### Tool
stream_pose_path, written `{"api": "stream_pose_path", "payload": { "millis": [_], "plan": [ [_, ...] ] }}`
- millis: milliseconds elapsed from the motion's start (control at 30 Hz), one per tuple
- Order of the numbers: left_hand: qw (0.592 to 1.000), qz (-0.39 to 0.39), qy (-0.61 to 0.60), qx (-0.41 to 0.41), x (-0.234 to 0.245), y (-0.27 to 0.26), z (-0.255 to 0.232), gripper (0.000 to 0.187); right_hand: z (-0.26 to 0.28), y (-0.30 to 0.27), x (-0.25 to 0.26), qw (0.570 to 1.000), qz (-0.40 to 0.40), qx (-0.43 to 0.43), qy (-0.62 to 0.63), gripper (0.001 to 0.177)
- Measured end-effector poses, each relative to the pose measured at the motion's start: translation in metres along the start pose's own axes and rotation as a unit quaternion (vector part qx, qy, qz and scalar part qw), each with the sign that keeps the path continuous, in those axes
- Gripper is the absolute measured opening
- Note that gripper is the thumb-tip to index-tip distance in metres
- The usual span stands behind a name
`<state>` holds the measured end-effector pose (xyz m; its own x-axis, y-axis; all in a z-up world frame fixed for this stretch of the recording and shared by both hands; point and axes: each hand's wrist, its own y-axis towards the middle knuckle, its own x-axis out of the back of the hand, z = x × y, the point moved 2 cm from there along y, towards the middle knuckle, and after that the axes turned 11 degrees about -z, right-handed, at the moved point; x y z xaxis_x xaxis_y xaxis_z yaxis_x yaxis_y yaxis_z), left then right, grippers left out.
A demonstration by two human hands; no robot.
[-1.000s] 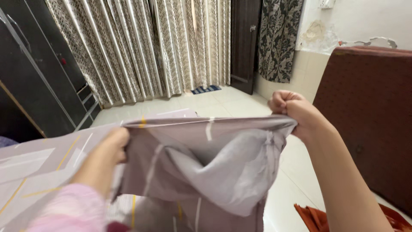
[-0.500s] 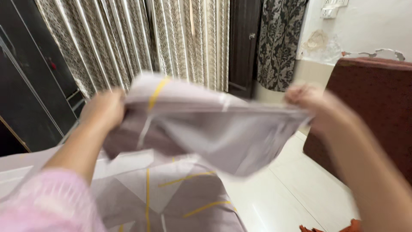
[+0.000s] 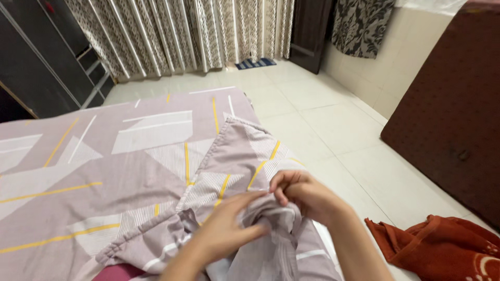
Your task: The person inserts a striped pillow into a geometric-patterned pillowcase on a bed. They align the corners, pull the case over the pillow, and smooth the fabric to fit it properly.
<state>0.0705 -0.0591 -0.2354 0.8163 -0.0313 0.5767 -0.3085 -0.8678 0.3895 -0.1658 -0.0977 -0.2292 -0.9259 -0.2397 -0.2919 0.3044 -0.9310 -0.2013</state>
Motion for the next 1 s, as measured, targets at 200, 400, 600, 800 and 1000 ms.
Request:
{"api": "stream_pose_path", "payload": {
  "millis": [200,400,600,800,1000],
  "plan": [
    [0.989,0.054,-0.112,0.083,-0.022,0.008,-0.061,0.028,0.062,-0.014,0.043,0.996,-0.030,0.019,-0.087,0.025],
    [0.991,0.130,-0.002,0.022,-0.023,-0.007,-0.045,0.024,0.095,-0.051,0.067,0.990,-0.016,0.127,0.056,0.052],
    [0.955,0.161,-0.204,0.143,0.024,0.041,-0.069,0.025,0.063,-0.068,0.013,1.000,-0.014,-0.018,0.006,0.065],
    [0.936,0.269,0.170,0.152,0.015,0.081,-0.088,0.033,0.023,-0.065,-0.016,0.994,0.064,-0.044,-0.082,0.072],
    [0.963,0.224,0.114,0.092,-0.031,0.070,-0.068,0.039,0.021,-0.067,-0.006,0.960,-0.031,-0.052,-0.274,0.063]
  ]
}}
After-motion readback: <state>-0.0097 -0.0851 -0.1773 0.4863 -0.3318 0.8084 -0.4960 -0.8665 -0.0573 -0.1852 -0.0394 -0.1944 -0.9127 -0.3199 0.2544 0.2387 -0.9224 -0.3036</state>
